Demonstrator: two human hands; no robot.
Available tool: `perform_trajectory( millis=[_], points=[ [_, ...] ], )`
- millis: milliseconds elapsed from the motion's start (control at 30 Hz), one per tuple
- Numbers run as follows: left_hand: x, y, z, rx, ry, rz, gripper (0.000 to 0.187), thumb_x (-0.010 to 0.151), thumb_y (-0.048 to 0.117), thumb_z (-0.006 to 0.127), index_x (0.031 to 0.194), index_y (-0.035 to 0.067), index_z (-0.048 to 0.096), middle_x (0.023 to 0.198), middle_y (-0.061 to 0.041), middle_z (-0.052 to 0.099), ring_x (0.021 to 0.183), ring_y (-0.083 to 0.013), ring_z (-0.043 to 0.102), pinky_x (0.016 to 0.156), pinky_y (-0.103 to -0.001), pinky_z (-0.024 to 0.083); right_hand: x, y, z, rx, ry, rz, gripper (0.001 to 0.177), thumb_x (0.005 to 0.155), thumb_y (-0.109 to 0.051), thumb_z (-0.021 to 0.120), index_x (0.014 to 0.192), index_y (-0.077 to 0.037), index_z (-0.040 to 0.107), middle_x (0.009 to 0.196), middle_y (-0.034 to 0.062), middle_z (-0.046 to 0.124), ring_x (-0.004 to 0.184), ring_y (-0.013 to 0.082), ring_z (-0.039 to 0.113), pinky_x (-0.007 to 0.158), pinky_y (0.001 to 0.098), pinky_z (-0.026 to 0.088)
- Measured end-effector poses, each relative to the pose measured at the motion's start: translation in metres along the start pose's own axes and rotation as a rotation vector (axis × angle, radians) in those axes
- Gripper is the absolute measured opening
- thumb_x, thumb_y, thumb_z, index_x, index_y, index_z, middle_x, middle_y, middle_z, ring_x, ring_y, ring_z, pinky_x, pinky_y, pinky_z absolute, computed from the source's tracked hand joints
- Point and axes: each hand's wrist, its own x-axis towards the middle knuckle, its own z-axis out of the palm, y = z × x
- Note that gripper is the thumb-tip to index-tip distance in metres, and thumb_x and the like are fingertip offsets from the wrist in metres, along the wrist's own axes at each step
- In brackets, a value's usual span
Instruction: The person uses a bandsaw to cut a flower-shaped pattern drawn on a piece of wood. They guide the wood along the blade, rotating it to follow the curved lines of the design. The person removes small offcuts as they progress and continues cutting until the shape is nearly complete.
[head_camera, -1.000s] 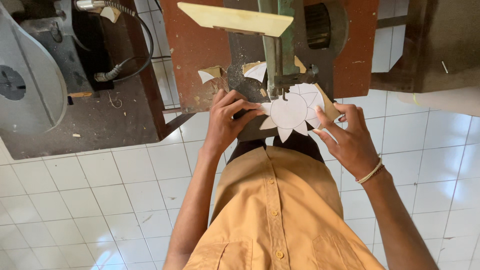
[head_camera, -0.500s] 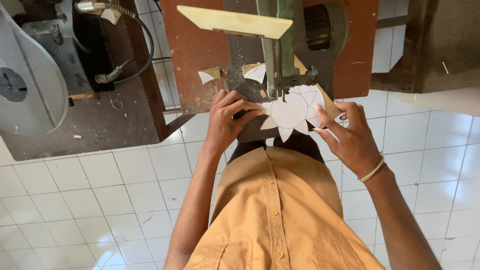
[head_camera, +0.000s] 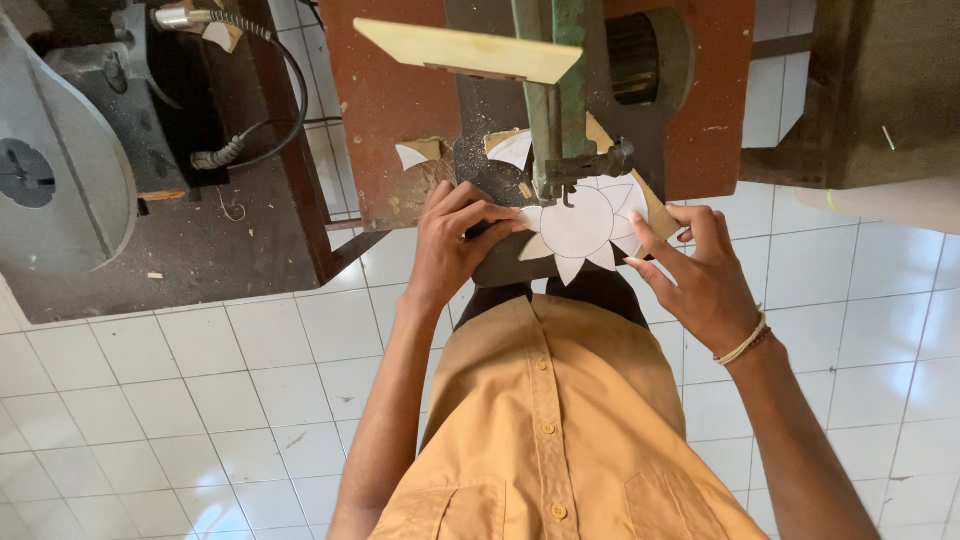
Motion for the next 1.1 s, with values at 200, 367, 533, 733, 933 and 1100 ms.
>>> perform_trajectory(
  millis=[200,367,533,733,933,1100],
  points=[
    [0.001,-0.005,-0.001,0.004,-0.004,-0.003,0.016,0.097,0.032,0.088,0.110,0.023,0.086,0.088,0.001,0.061,0.078,-0.0188,0.049,0.072,-0.041,0.050,0.001,-0.002,-0.001,-0.025,0.004,-0.010,0.052,0.099,-0.020,0.082,0.150,-0.013,0.072,0.131,0.0184,0.053,0.102,0.0309,0.058,0.094,0.0452,0.061],
    [0.010,0.009,-0.005,-0.005,0.024,0.006,0.017,0.101,0.026,0.086,0.108,0.011,0.081,0.085,-0.005,0.056,0.072,-0.0283,0.048,0.068,-0.047,0.051,0.003,-0.004,0.001,-0.011,0.012,-0.003,0.051,0.099,-0.020,0.082,0.149,-0.013,0.073,0.130,0.0170,0.052,0.103,0.0309,0.058,0.093,0.0441,0.061],
    [0.007,0.005,-0.005,-0.013,0.028,0.008,0.013,0.100,0.025,0.087,0.107,0.015,0.082,0.088,-0.001,0.059,0.075,-0.0241,0.050,0.068,-0.044,0.049,0.001,-0.007,0.003,-0.038,0.017,-0.012,0.050,0.099,-0.022,0.083,0.147,-0.011,0.074,0.130,0.0167,0.051,0.109,0.0323,0.060,0.093,0.0431,0.062],
    [0.004,0.000,-0.003,-0.005,0.040,0.008,0.016,0.096,0.024,0.091,0.110,0.018,0.085,0.085,0.000,0.059,0.074,-0.0198,0.050,0.071,-0.040,0.049,-0.001,-0.014,0.005,-0.029,0.072,0.001,0.046,0.100,-0.022,0.083,0.144,-0.008,0.076,0.125,0.0176,0.052,0.101,0.0324,0.060,0.089,0.0444,0.062],
    [0.001,0.006,-0.005,-0.016,0.021,-0.008,0.019,0.090,0.025,0.094,0.107,0.021,0.085,0.084,0.000,0.060,0.073,-0.0191,0.046,0.070,-0.038,0.050,-0.013,-0.020,0.009,-0.030,0.104,-0.002,0.048,0.098,-0.025,0.084,0.144,-0.010,0.077,0.125,0.0175,0.052,0.102,0.0333,0.058,0.088,0.0427,0.060],
    [-0.013,0.013,-0.005,0.031,0.009,-0.036,0.027,0.087,0.025,0.096,0.112,0.024,0.085,0.092,0.001,0.065,0.079,-0.0189,0.046,0.081,-0.036,0.051,-0.031,-0.039,0.018,0.010,0.165,0.054,0.051,0.093,-0.026,0.088,0.141,-0.011,0.078,0.120,0.0153,0.055,0.094,0.0295,0.058,0.080,0.0399,0.059]
  ],
)
